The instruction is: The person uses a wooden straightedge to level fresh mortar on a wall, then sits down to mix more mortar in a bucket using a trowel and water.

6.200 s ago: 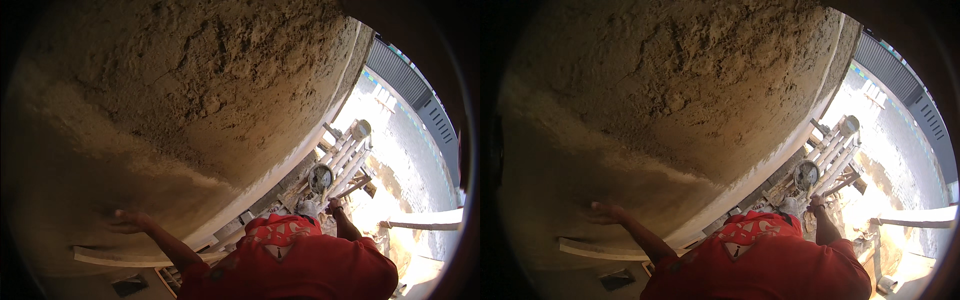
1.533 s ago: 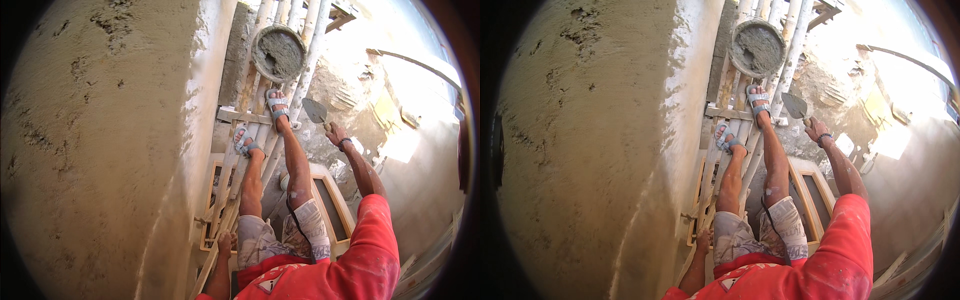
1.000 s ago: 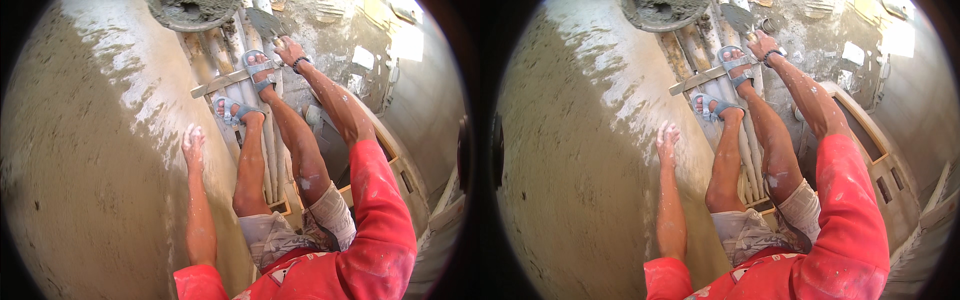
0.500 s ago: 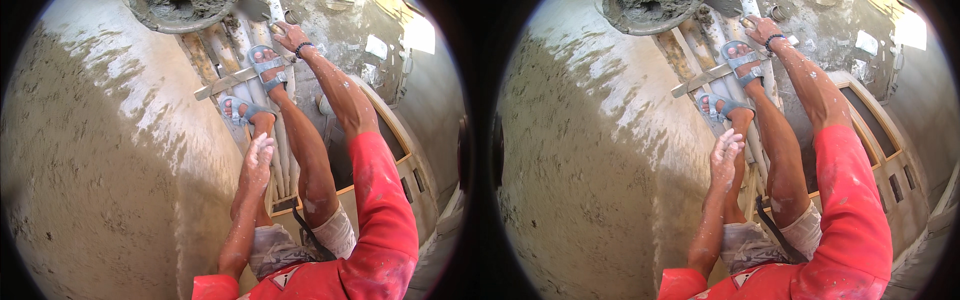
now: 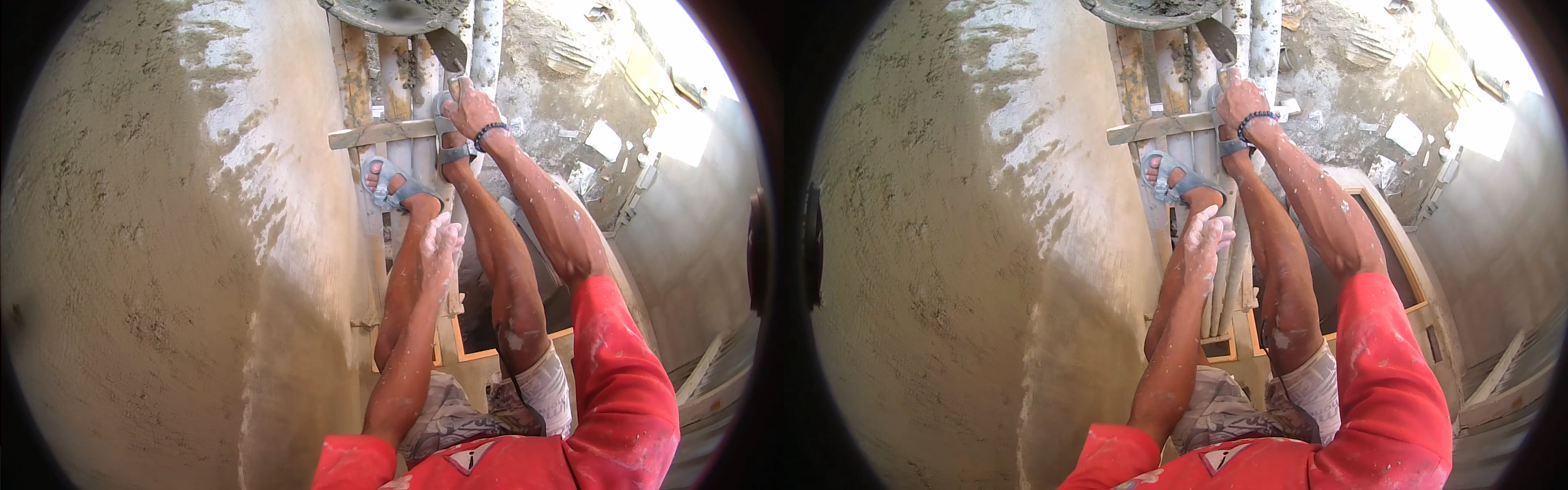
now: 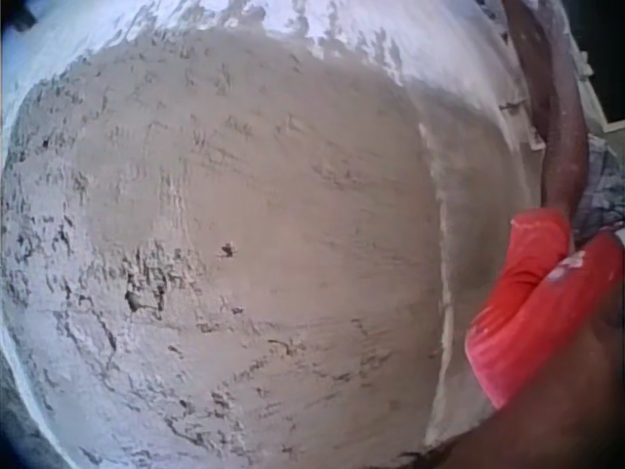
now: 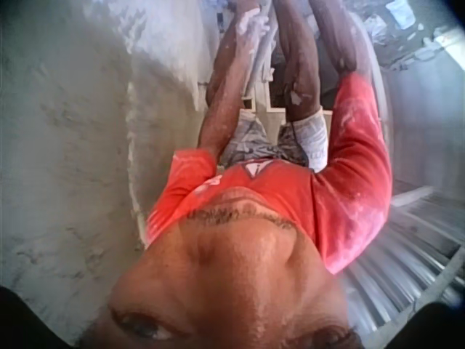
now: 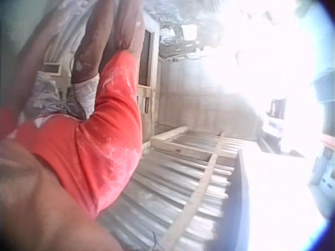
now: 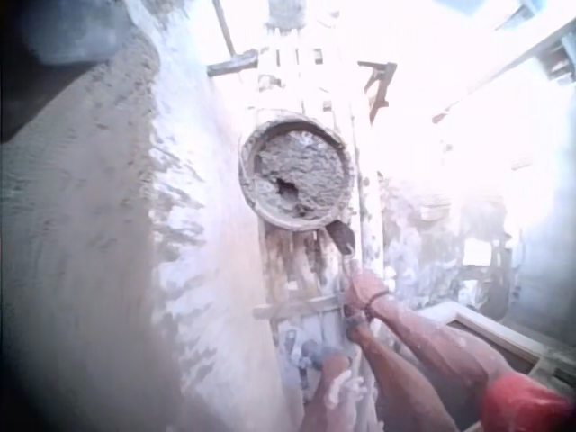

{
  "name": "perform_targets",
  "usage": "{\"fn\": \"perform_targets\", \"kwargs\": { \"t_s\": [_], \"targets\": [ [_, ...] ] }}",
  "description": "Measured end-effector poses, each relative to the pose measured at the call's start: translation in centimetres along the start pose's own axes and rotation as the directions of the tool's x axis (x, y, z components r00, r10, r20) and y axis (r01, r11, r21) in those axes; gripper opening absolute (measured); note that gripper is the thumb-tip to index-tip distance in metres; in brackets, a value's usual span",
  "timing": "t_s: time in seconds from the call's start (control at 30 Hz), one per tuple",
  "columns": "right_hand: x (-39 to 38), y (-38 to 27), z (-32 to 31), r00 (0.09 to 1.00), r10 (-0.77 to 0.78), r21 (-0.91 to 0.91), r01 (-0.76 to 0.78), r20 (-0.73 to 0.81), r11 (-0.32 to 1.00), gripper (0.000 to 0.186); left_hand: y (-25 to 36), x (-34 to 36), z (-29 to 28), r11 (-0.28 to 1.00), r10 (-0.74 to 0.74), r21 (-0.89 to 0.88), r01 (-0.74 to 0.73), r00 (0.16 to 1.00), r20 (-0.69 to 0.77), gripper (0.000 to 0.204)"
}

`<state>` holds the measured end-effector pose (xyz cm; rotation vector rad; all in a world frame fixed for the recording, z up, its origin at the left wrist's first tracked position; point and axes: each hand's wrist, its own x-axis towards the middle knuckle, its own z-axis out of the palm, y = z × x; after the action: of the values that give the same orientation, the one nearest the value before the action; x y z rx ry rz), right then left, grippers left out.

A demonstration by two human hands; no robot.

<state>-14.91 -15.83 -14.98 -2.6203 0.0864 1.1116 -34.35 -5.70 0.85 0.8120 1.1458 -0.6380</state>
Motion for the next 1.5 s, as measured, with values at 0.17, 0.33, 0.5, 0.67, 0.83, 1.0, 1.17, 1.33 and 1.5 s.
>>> {"fn": "perform_targets", "kwargs": {
  "t_s": [0.17,0.33,0.5,0.67,0.83,1.0,1.17,1.33,1.5],
  "targets": [
    [1.4,-3.7,3.3,0.994,0.002,-0.174,0.017,0.106,0.985,0.036,-1.4,0.1,0.2,0.998,-0.001,-0.067,0.002,1.000,0.019,0.049],
    [1.7,-5.7,6.1,0.974,0.109,-0.027,-0.105,0.198,0.994,0.052,-0.8,0.4,0.2,0.992,0.017,-0.126,-0.019,1.000,-0.017,0.049],
    [-5.1,-12.1,4.0,0.975,0.222,0.243,-0.220,0.017,0.945,0.052,-1.2,-0.1,-0.6,0.976,0.009,-0.214,-0.033,0.994,-0.109,0.048],
    [2.1,-4.5,10.0,0.950,0.288,-0.009,-0.289,0.119,0.957,0.047,0.5,0.3,1.8,0.962,0.061,-0.267,-0.065,0.998,-0.025,0.042],
    [-1.7,-12.2,7.5,0.958,0.283,0.249,-0.283,0.037,0.926,0.054,0.2,-0.5,-0.7,0.931,0.040,-0.356,-0.084,0.991,-0.129,0.040],
    [-4.8,-12.9,8.9,0.957,0.287,0.259,-0.266,-0.046,0.929,0.049,1.1,-0.1,-0.2,0.932,0.024,-0.356,-0.075,0.989,-0.146,0.031],
    [-0.8,-11.0,10.8,0.908,0.406,0.202,-0.420,0.108,0.885,0.053,2.1,0.3,-0.5,0.938,0.062,-0.328,-0.109,0.987,-0.149,0.033],
    [-3.8,-11.9,6.8,0.967,0.255,0.196,-0.251,0.009,0.948,0.052,1.8,0.4,-1.3,0.936,0.040,-0.334,-0.109,0.978,-0.205,0.029],
    [-5.1,-4.0,-1.7,0.984,0.166,0.218,-0.148,-0.070,0.965,0.050,-0.7,2.0,-0.8,0.968,0.067,-0.228,-0.103,0.985,-0.158,0.026]
  ]
}}
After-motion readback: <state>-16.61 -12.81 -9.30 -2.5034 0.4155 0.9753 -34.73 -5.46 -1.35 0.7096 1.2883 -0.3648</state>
